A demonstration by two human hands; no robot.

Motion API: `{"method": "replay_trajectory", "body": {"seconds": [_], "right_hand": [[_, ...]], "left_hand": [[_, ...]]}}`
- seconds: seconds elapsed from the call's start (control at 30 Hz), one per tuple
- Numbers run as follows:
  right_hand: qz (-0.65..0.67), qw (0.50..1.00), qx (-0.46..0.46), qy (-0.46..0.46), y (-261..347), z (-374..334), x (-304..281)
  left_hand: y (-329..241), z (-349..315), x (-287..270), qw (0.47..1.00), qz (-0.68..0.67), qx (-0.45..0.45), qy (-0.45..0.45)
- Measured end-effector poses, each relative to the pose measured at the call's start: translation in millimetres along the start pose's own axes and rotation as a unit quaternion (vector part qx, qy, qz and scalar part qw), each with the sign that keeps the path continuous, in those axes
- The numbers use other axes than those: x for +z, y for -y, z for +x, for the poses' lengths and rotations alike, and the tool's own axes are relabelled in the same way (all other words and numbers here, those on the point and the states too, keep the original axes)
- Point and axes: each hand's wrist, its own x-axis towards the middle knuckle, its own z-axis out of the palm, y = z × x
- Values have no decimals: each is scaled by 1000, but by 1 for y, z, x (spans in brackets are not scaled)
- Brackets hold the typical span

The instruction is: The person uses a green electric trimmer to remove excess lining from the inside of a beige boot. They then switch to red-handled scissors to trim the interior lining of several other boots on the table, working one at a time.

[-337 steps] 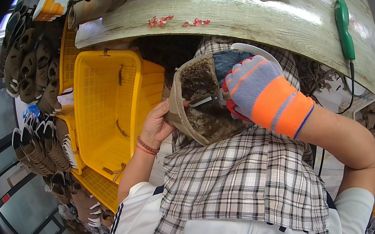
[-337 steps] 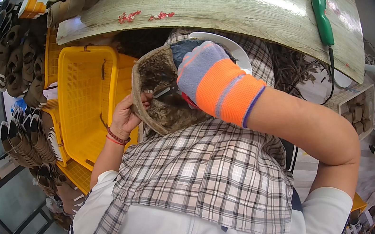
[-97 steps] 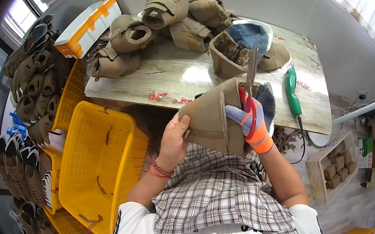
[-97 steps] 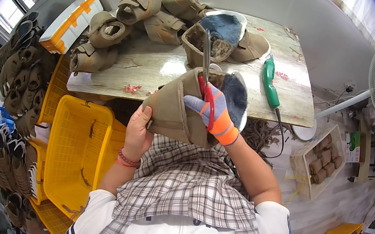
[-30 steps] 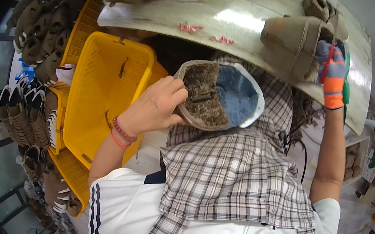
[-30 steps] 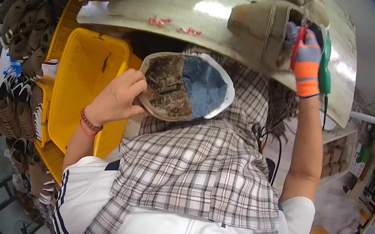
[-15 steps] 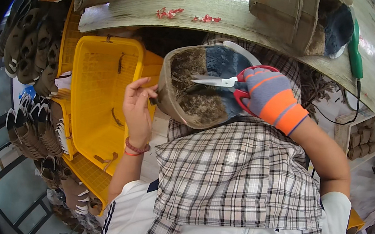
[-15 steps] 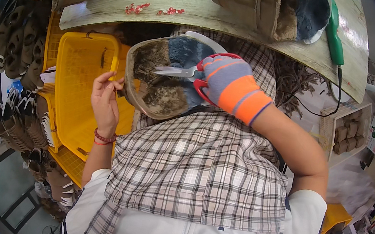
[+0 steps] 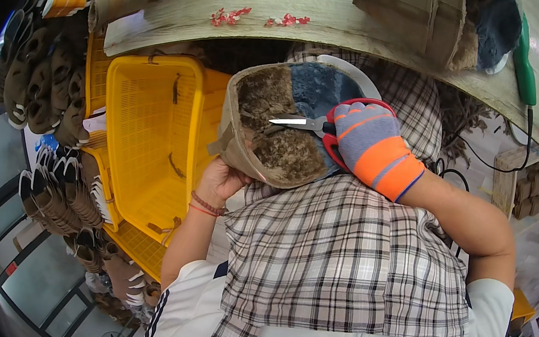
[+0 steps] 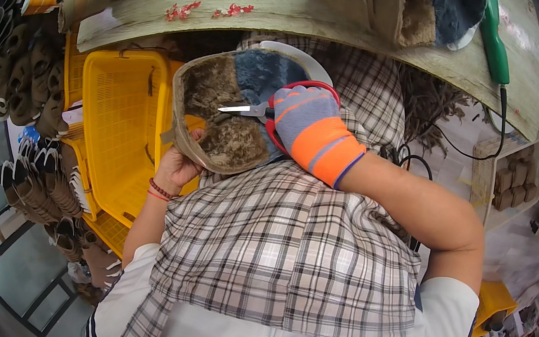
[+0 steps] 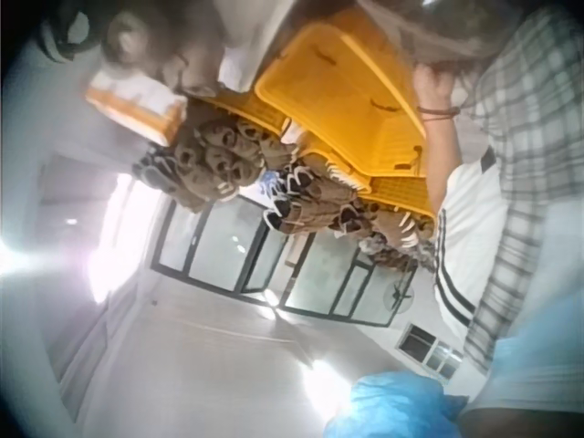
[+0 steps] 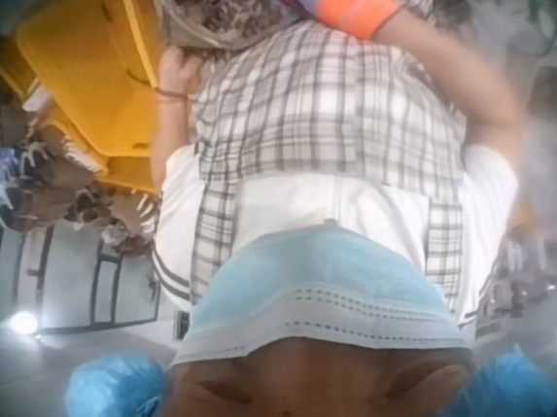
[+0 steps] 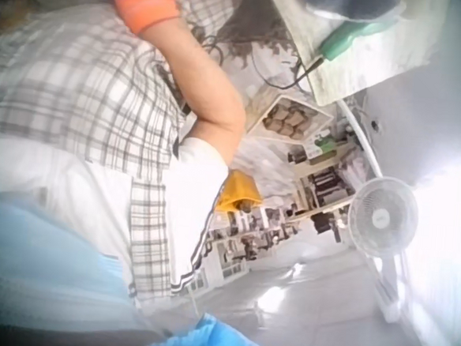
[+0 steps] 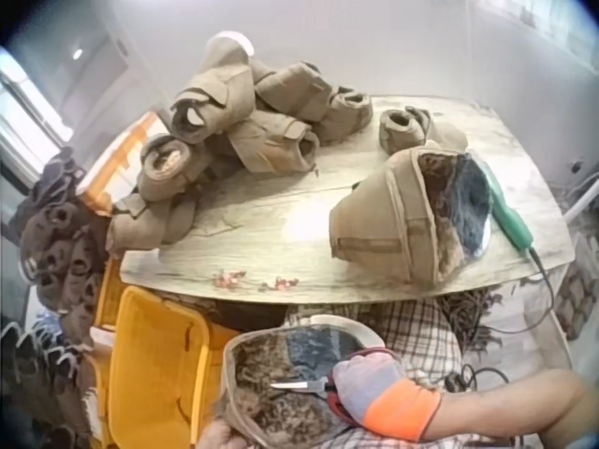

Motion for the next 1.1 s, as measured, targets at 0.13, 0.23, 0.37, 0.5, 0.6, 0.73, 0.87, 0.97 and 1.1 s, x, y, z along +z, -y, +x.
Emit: {"method": "replay_trajectory", "body": {"seconds": [0.13, 0.23, 0.37, 0.5, 0.6, 0.73, 0.87, 0.97, 1.1], "right_hand": [[14, 1000, 2, 14, 3, -1, 2], [21, 1000, 10, -2, 2, -2, 7], [36, 998, 19, 37, -2, -2, 9], [7, 999, -38, 7, -9, -5, 6], [-34, 993, -92, -58, -13, -11, -1], [-41, 987, -147, -42, -8, -13, -10], [-64, 987, -146, -33, 2, -8, -12], [-98, 982, -160, -35, 4, -5, -3], [-88, 983, -153, -43, 8, -2, -1]], "left_hand": [[-7, 1, -10, 995, 52, -27, 81], [1, 7, -20, 996, 76, 45, 34], [11, 17, -32, 987, 118, 105, -27], [10, 23, -39, 989, 122, 87, -11], [11, 21, -36, 986, 133, 97, -5], [10, 24, -37, 987, 134, 93, -13], [9, 20, -29, 987, 132, 94, -18], [11, 19, -25, 987, 130, 95, -26], [10, 17, -24, 990, 117, 82, -18]]}}
